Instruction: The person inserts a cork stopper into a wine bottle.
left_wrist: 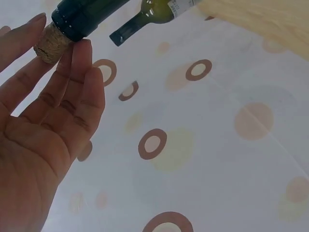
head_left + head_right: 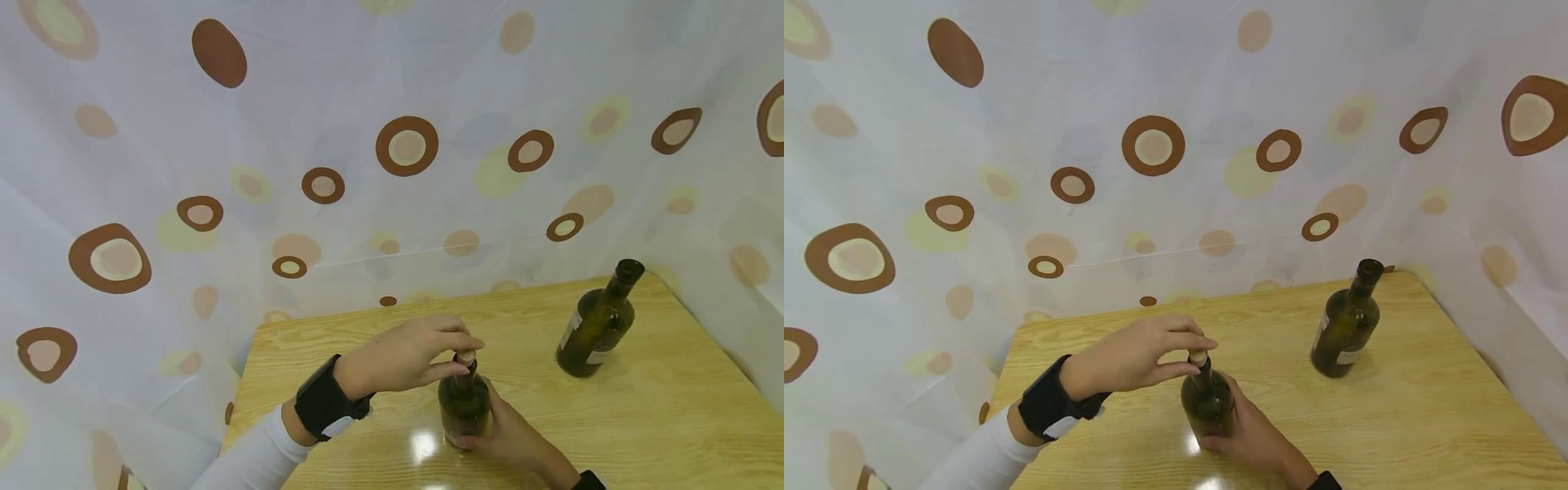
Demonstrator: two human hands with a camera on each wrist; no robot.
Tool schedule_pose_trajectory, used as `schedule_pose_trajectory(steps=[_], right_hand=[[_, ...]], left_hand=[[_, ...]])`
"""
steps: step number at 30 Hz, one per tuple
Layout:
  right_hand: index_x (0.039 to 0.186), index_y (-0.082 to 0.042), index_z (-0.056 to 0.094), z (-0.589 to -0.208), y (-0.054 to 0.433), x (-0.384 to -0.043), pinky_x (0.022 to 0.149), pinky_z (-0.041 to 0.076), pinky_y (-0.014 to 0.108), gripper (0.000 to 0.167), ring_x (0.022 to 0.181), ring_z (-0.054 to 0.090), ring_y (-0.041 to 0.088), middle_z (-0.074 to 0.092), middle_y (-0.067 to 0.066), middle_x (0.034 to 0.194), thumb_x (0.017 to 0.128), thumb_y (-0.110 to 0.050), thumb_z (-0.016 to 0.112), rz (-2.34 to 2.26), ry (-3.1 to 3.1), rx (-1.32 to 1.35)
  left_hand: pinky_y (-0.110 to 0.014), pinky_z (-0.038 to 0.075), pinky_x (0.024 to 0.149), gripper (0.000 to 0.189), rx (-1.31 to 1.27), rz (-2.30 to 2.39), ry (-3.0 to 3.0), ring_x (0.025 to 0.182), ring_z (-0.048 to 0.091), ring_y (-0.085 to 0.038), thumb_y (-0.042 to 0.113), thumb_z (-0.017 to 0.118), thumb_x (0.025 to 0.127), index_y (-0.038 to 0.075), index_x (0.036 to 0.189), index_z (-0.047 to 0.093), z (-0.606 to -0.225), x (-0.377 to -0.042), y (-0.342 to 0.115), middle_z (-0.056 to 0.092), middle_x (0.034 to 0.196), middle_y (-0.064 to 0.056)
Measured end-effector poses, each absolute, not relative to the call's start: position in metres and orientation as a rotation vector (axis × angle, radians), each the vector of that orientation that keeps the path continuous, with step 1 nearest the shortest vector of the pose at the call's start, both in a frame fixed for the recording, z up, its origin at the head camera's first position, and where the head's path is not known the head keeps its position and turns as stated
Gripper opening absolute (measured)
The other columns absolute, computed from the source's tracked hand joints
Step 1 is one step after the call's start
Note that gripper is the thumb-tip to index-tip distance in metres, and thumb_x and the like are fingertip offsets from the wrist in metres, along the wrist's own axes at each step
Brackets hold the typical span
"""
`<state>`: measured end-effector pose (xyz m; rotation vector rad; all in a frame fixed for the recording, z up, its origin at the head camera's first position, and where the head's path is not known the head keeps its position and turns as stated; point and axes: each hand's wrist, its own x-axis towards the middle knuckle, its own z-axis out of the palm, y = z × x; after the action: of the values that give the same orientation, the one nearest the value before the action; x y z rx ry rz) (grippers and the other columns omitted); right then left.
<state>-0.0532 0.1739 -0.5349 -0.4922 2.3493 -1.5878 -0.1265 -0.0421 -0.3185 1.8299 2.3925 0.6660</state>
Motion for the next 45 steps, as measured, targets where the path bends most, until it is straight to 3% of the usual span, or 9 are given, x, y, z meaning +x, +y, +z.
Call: schedule_pose_trajectory(steps=[8, 16, 28, 32, 36, 39, 42, 45], right_hand=[[0.162, -0.017, 0.011, -0.541, 0.18, -0.055, 0.103, 0.041, 0.063, 0.1, 0.133, 0.046, 0.047, 0.038, 0.02, 0.156, 0.089, -0.035, 0.077, -1.589, 2.288, -0.579], [0.16, -0.019, 0.017, -0.546, 0.178, -0.051, 0.102, 0.038, 0.071, 0.096, 0.133, 0.045, 0.05, 0.038, 0.022, 0.155, 0.088, -0.035, 0.078, -1.641, 2.313, -0.559], [0.153, -0.013, 0.03, -0.543, 0.159, -0.041, 0.103, 0.044, 0.062, 0.091, 0.13, 0.053, 0.039, 0.052, 0.012, 0.146, 0.083, -0.036, 0.083, -1.696, 2.459, -0.264], [0.154, -0.015, 0.026, -0.54, 0.159, -0.043, 0.104, 0.041, 0.065, 0.093, 0.133, 0.049, 0.041, 0.048, 0.013, 0.149, 0.084, -0.039, 0.082, -1.677, 2.431, -0.24], [0.158, -0.018, 0.02, -0.539, 0.169, -0.05, 0.104, 0.039, 0.067, 0.097, 0.136, 0.045, 0.043, 0.04, 0.016, 0.155, 0.085, -0.037, 0.081, -1.661, 2.361, -0.407], [0.16, -0.019, 0.018, -0.542, 0.177, -0.056, 0.103, 0.043, 0.061, 0.096, 0.134, 0.05, 0.033, 0.041, 0.017, 0.155, 0.087, -0.033, 0.08, -1.632, 2.34, -0.584], [0.16, -0.02, 0.019, -0.546, 0.181, -0.06, 0.105, 0.048, 0.045, 0.093, 0.131, 0.053, 0.016, 0.043, 0.016, 0.153, 0.089, -0.032, 0.078, -1.606, 2.334, -0.693], [0.16, -0.023, 0.02, -0.549, 0.18, -0.061, 0.104, 0.047, 0.034, 0.092, 0.129, 0.053, 0.01, 0.045, 0.014, 0.152, 0.089, -0.034, 0.078, -1.608, 2.356, -0.713]], left_hand=[[-0.015, 0.046, 0.086, 0.026, 1.747, 0.588, 2.349, 0.096, 0.061, -0.014, 0.018, 0.065, 0.099, 0.006, 0.122, 0.07, -0.311, -0.128, -0.038, 0.062, 0.105, -0.003], [-0.01, 0.046, 0.081, 0.021, 1.565, 0.734, 2.339, 0.09, 0.062, -0.008, 0.02, 0.073, 0.093, 0.008, 0.111, 0.075, -0.309, -0.13, -0.036, 0.068, 0.103, 0.0], [-0.012, 0.045, 0.07, 0.022, 1.415, 0.776, 2.505, 0.081, 0.061, -0.008, 0.019, 0.075, 0.092, 0.008, 0.111, 0.075, -0.31, -0.119, -0.033, 0.068, 0.1, -0.001], [-0.013, 0.045, 0.073, 0.026, 1.501, 0.697, 2.491, 0.084, 0.061, -0.009, 0.02, 0.072, 0.095, 0.007, 0.117, 0.074, -0.309, -0.123, -0.034, 0.066, 0.1, -0.001], [-0.015, 0.048, 0.083, 0.026, 1.615, 0.65, 2.407, 0.093, 0.063, -0.012, 0.019, 0.07, 0.096, 0.006, 0.118, 0.073, -0.307, -0.129, -0.037, 0.065, 0.102, -0.002], [-0.015, 0.048, 0.086, 0.023, 1.631, 0.689, 2.352, 0.096, 0.064, -0.013, 0.018, 0.07, 0.096, 0.006, 0.115, 0.073, -0.308, -0.132, -0.039, 0.065, 0.104, -0.003], [-0.014, 0.048, 0.084, 0.019, 1.619, 0.741, 2.341, 0.091, 0.063, -0.012, 0.017, 0.07, 0.096, 0.006, 0.11, 0.074, -0.31, -0.133, -0.039, 0.064, 0.1, -0.003], [-0.014, 0.047, 0.08, 0.017, 1.601, 0.772, 2.366, 0.087, 0.061, -0.012, 0.018, 0.071, 0.095, 0.007, 0.108, 0.073, -0.312, -0.131, -0.039, 0.063, 0.097, -0.002]])
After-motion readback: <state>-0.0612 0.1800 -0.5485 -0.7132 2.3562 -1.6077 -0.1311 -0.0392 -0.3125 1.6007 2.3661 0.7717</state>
